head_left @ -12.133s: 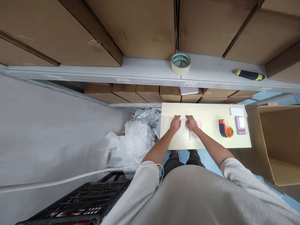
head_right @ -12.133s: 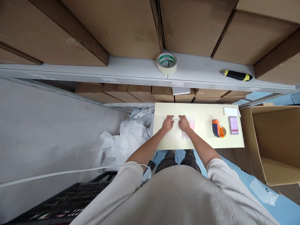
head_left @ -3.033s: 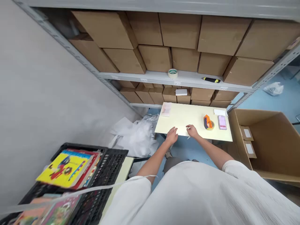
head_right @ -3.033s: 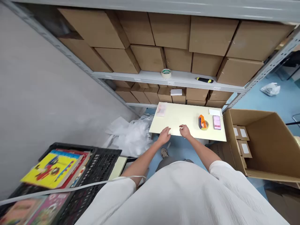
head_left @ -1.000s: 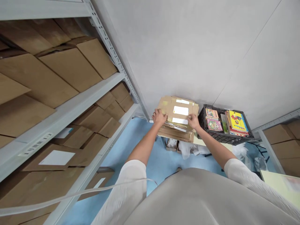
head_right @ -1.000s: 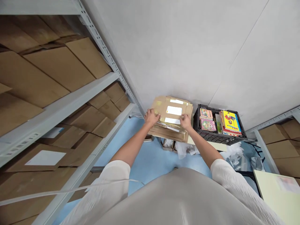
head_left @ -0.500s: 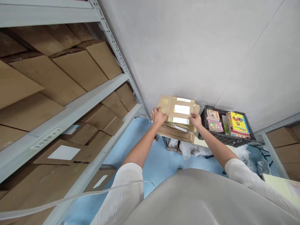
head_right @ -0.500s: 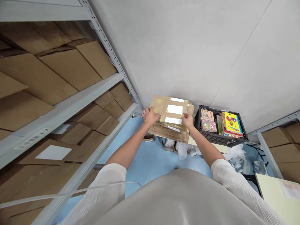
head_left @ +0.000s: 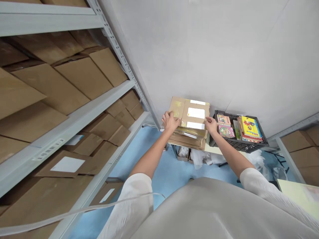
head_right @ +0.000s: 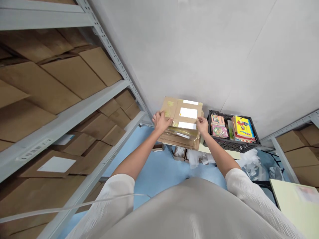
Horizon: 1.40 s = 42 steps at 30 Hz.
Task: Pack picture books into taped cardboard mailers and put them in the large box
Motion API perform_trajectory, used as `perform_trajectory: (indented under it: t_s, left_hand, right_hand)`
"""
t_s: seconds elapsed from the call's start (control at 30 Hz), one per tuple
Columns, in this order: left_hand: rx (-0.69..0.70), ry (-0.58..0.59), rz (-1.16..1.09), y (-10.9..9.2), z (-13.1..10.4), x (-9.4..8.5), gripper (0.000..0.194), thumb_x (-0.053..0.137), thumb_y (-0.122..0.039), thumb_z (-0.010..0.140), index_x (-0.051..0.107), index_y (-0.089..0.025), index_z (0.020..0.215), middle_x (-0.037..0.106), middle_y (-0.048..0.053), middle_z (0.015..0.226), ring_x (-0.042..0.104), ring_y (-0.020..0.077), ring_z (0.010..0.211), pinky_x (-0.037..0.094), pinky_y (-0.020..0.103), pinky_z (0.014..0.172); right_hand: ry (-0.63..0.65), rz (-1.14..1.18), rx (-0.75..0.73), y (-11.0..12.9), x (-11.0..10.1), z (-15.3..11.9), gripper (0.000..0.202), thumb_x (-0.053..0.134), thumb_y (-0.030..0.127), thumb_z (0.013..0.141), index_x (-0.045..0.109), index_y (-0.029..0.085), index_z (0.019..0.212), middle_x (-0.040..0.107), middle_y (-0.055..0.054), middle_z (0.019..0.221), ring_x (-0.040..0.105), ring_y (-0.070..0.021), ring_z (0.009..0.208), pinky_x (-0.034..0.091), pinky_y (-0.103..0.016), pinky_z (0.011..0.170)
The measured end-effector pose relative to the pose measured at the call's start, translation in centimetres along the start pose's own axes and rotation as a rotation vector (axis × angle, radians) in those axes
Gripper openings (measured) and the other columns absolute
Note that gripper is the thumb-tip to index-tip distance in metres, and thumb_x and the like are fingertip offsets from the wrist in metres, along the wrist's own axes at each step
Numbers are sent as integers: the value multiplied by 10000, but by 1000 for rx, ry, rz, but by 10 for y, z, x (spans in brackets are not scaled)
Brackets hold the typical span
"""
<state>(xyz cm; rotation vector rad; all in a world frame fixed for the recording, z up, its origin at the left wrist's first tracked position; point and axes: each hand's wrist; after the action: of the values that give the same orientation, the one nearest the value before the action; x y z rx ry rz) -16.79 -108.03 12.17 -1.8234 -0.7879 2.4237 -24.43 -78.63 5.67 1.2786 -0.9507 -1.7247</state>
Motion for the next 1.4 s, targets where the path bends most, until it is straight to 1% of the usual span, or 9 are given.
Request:
perform_trajectory:
  t_s: [0.13,0.23,0.37,0.5,0.7,0.93,1.03,1.17,1.4]
  left_hand:
    - [120,43,-28,-43,0,16,655,633,-512,982,488,-288,1580,373,160,1682,358,428,1497,342,570,1215]
    - [234,90,-80,-89,-5,31,643,613,-463,985,491,-267,1584,373,173,1685,359,436,1499,341,599,1217]
    - [389,194,-122,-163,-24,57,652,614,-425,969,497,-260,1588,360,183,1706,352,450,1511,335,636,1216]
    - [592,284,-149,-246,-59,88,631,597,-415,984,497,-259,1588,345,173,1720,358,429,1528,346,602,1225]
    - [854,439,-162,-371,-142,137,673,650,-418,952,495,-271,1590,352,161,1715,370,414,1547,336,566,1252]
    - [1072,659,-120,-496,-285,188,688,655,-466,930,508,-289,1578,377,148,1704,387,411,1533,346,566,1242]
    - [1149,731,-106,-536,-347,208,649,640,-441,931,532,-289,1553,427,143,1664,453,396,1468,385,544,1208]
    - [1222,821,-58,-575,-417,233,617,636,-410,929,545,-300,1529,460,129,1639,479,380,1446,405,528,1186]
    - [1387,965,69,-624,-499,275,635,654,-390,904,564,-290,1525,495,131,1633,488,387,1464,418,517,1193]
  right_hand:
    - [-98,-49,24,-16,-52,3,438,668,387,801,772,137,1145,789,-149,1109,728,-299,1004,595,-446,968]
    - [-184,-84,72,-33,-104,-4,431,656,377,800,768,144,1145,790,-135,1081,732,-294,967,602,-426,921]
    - [-355,-159,133,-60,-185,-28,409,637,364,793,766,164,1125,783,-124,1096,717,-286,992,593,-426,944]
    - [-528,-244,219,-92,-276,-67,371,625,317,764,774,167,1069,770,-132,1114,706,-292,1031,568,-448,1008]
    - [-775,-314,405,-143,-411,-155,358,632,316,746,777,190,1047,758,-117,1150,700,-274,989,550,-466,1047]
    - [-940,-339,582,-202,-541,-289,361,598,294,736,772,202,1039,776,-93,1081,696,-270,1013,566,-422,1017]
    - [-985,-353,705,-223,-581,-344,376,588,285,729,773,202,1047,776,-92,1100,701,-271,1017,569,-422,1010]
    - [-1027,-370,838,-245,-617,-410,362,586,272,722,768,210,1030,776,-91,1104,702,-274,1040,562,-434,1027]
    - [-1115,-386,1019,-275,-641,-493,343,603,241,715,751,213,1023,760,-99,1108,694,-290,1087,546,-452,1051]
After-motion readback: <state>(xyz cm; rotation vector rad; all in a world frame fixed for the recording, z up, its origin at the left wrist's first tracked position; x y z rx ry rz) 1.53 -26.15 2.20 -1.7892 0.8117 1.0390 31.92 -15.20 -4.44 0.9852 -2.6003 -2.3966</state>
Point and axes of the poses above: each hand's wrist, its own z-axis towards the middle knuckle, its own x-axis out of the palm, y = z × x
